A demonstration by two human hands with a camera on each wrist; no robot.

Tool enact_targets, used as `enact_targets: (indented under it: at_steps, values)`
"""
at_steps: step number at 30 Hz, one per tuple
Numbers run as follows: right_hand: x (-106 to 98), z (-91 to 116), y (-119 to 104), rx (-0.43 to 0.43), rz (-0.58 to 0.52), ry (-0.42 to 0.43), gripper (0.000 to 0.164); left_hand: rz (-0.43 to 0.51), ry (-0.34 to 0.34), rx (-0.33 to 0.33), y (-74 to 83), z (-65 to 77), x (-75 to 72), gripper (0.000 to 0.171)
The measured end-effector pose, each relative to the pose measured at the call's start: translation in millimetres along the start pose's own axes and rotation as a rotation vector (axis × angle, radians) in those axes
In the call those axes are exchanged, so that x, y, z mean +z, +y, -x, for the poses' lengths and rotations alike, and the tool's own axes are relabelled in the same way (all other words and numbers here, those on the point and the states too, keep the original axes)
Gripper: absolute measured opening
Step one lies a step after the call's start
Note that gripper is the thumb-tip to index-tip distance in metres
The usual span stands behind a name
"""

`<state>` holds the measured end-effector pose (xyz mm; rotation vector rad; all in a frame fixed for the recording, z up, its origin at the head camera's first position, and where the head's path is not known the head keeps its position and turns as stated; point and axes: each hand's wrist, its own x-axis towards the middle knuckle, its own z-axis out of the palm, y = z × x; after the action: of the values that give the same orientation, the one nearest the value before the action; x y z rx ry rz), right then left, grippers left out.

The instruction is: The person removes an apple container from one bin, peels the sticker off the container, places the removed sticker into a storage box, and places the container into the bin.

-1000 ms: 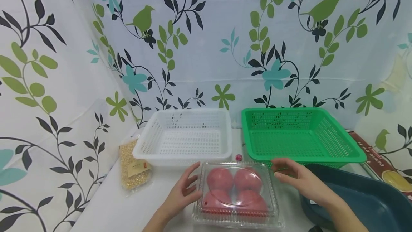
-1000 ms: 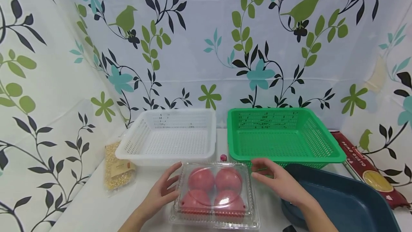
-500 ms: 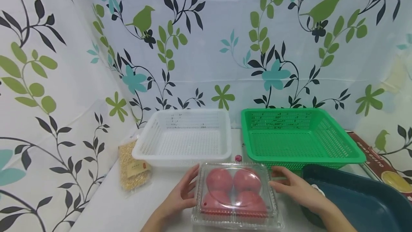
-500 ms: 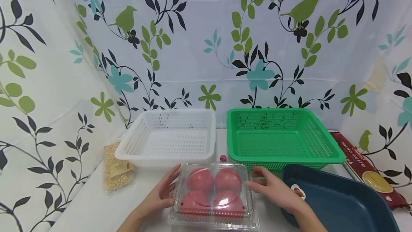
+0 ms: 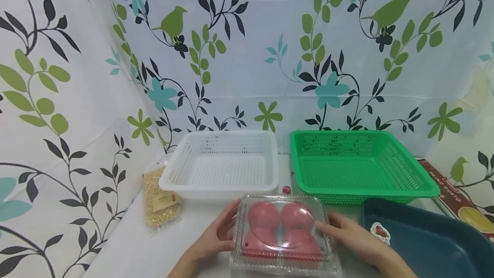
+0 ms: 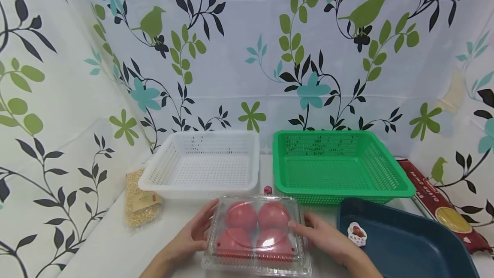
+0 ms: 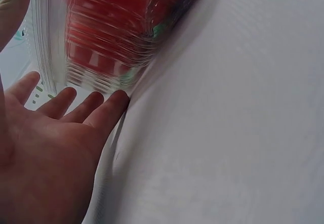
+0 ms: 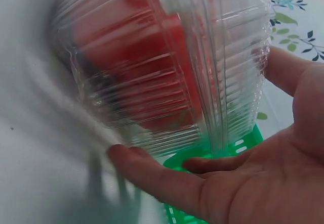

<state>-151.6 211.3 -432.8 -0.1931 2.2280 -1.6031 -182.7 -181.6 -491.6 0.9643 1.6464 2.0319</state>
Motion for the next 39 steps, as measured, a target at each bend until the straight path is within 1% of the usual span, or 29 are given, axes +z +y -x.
enact_targets:
  at_steps: [2,4,6,10,15,20,23,25,28,32,35,39]
  values:
    - [0.4,0.6,1.9,-0.012,-0.042,-0.053,0.074,0.003,-0.001,-0.001,0.1,0.4,0.9,0.103]
    - [0.7,0.9,3.4,-0.011,-0.084,-0.087,0.075,0.001,0.008,-0.014,0.5,0.7,1.8,0.103]
    - [0.8,0.7,4.4,-0.002,-0.131,-0.115,0.077,-0.004,0.02,-0.028,0.8,0.7,2.5,0.102]
    - [-0.2,1.6,6.3,0.0,-0.18,-0.147,0.076,-0.011,0.04,-0.038,0.2,-0.9,3.2,0.104]
    - [-3.8,2.5,6.9,-0.006,-0.227,-0.186,0.073,-0.007,0.056,-0.018,-1.4,-2.9,3.6,0.105]
    - [-6.0,2.5,7.0,-0.021,-0.265,-0.23,0.07,-0.014,0.066,0.029,-2.1,-1.4,4.4,0.104]
    - [-7.0,3.3,6.2,-0.015,-0.266,-0.259,0.068,-0.029,0.082,0.029,-1.0,0.1,5.3,0.103]
    - [-8.2,4.0,4.8,-0.003,-0.258,-0.276,0.067,-0.034,0.094,0.017,0.3,0.6,5.9,0.101]
    - [-10.5,6.0,2.3,0.012,-0.229,-0.284,0.068,-0.039,0.097,0.029,1.3,0.5,6.2,0.1]
    - [-13.4,8.0,-0.3,0.006,-0.206,-0.293,0.066,-0.04,0.101,0.039,4.5,0.2,7.7,0.101]
    - [-15.4,10.2,-2.4,0.002,-0.188,-0.292,0.064,-0.038,0.13,0.011,8.0,0.9,9.5,0.101]
    - [-20.8,15.5,-6.6,0.011,-0.147,-0.293,0.067,-0.029,0.159,-0.008,11.0,1.9,11.8,0.1]
